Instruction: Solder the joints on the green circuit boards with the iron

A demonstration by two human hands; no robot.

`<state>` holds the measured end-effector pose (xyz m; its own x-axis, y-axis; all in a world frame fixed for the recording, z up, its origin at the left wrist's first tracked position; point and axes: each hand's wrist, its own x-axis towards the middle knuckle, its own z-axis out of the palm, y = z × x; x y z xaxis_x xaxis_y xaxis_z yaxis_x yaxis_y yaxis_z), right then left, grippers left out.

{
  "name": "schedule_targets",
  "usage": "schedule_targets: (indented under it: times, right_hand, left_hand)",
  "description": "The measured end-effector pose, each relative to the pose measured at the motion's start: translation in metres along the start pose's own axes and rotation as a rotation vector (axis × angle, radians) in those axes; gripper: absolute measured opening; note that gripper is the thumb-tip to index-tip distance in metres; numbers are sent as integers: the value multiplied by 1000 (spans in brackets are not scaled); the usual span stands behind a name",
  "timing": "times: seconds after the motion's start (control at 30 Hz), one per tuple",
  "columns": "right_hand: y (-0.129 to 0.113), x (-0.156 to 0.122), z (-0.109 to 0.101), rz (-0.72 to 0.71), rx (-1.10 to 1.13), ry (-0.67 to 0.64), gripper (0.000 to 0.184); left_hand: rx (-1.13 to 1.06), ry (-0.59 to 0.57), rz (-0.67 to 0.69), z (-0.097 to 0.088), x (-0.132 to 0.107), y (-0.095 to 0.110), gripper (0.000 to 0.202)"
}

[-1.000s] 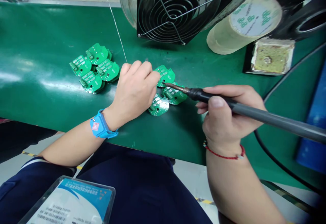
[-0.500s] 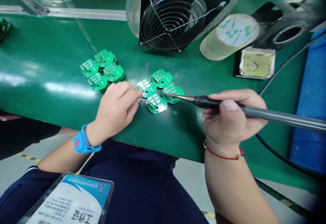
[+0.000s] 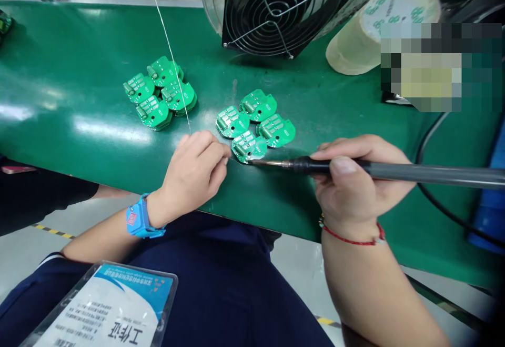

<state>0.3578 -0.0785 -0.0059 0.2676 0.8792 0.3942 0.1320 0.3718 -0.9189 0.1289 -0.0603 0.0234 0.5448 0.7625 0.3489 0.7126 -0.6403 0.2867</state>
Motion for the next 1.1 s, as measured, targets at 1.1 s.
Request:
schedule_targets:
  times: [1.1]
  right_hand:
    - [-2, 0, 1, -20, -57, -36, 17]
  left_hand:
    - [68, -82, 71, 12, 8, 8, 20]
